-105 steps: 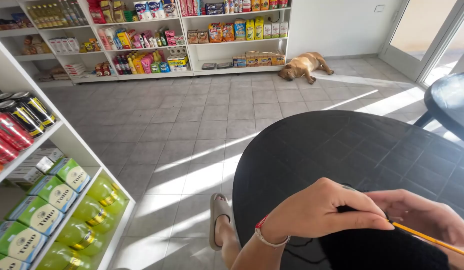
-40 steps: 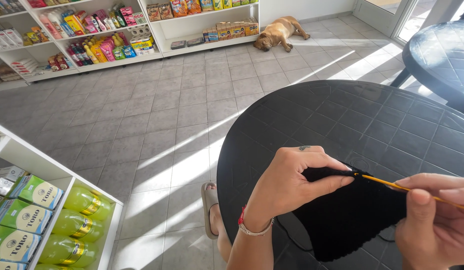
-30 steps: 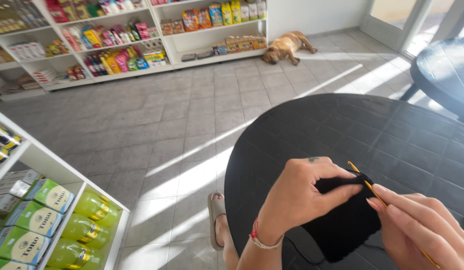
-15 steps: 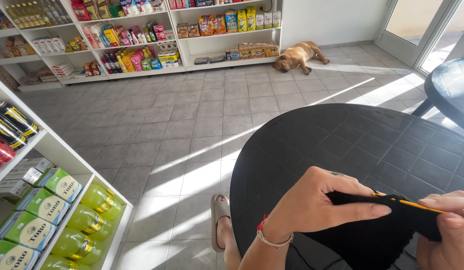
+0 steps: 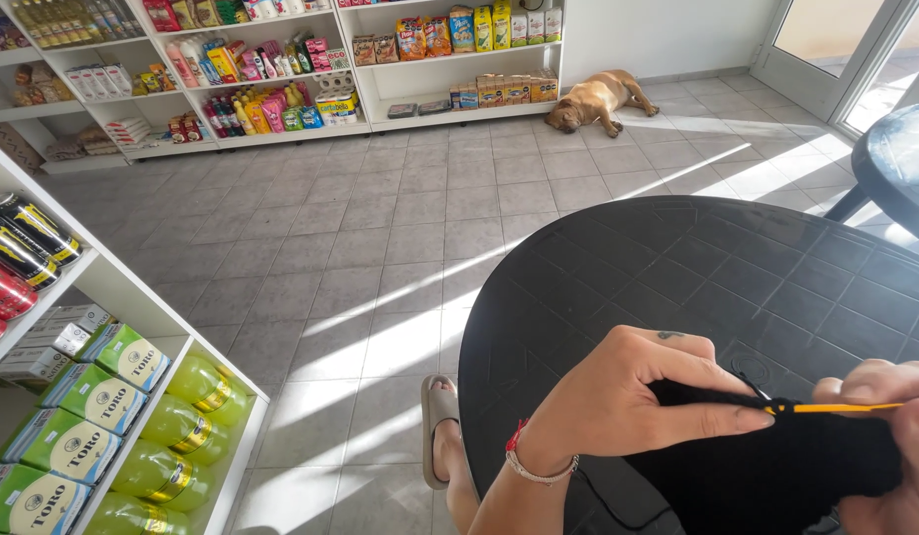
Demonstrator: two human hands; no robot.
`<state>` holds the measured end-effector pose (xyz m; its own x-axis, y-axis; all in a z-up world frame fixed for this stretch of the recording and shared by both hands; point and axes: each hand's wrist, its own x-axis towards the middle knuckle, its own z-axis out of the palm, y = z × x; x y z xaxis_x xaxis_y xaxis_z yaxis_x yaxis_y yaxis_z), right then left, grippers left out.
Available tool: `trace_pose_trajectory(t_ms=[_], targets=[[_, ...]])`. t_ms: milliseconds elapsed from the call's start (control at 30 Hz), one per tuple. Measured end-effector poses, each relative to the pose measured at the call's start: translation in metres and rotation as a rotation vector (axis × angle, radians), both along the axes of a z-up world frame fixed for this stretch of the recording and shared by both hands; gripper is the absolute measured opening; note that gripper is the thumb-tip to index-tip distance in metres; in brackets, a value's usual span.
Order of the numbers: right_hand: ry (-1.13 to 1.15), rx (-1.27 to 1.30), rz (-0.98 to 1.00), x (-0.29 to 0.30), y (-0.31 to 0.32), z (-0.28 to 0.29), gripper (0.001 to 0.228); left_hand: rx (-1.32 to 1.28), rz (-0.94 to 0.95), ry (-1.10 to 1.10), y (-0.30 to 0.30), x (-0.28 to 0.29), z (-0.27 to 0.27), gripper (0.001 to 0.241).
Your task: A person is crocheting with black yarn using a crochet hook while sitting at a table in a store.
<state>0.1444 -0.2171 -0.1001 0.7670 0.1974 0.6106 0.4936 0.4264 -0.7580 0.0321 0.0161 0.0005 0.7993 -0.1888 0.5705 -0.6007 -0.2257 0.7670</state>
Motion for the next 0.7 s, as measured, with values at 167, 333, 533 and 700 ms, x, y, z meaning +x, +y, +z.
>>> trace_pose_trajectory(t_ms=[167, 333, 533, 700], targets=[[-0.03, -0.096, -0.11, -0.007, 0.001, 0.004, 0.036, 0.135, 0.153, -0.139, -0.006, -0.003, 0.001, 0.021], [-0.118, -0.231, -0.369, -0.017, -0.002, -0.018, 0.042, 0.294, 0.427, -0.38, -0.011, 0.001, -0.002, 0.018], [-0.173, -0.34, -0.719, -0.069, 0.027, 0.007, 0.018, 0.436, 0.562, -0.598, -0.014, 0.007, -0.004, 0.018], [-0.57, -0.333, -0.642, -0.05, 0.01, -0.002, 0.02, 0.414, 0.427, -0.423, -0.012, 0.01, -0.021, 0.026]])
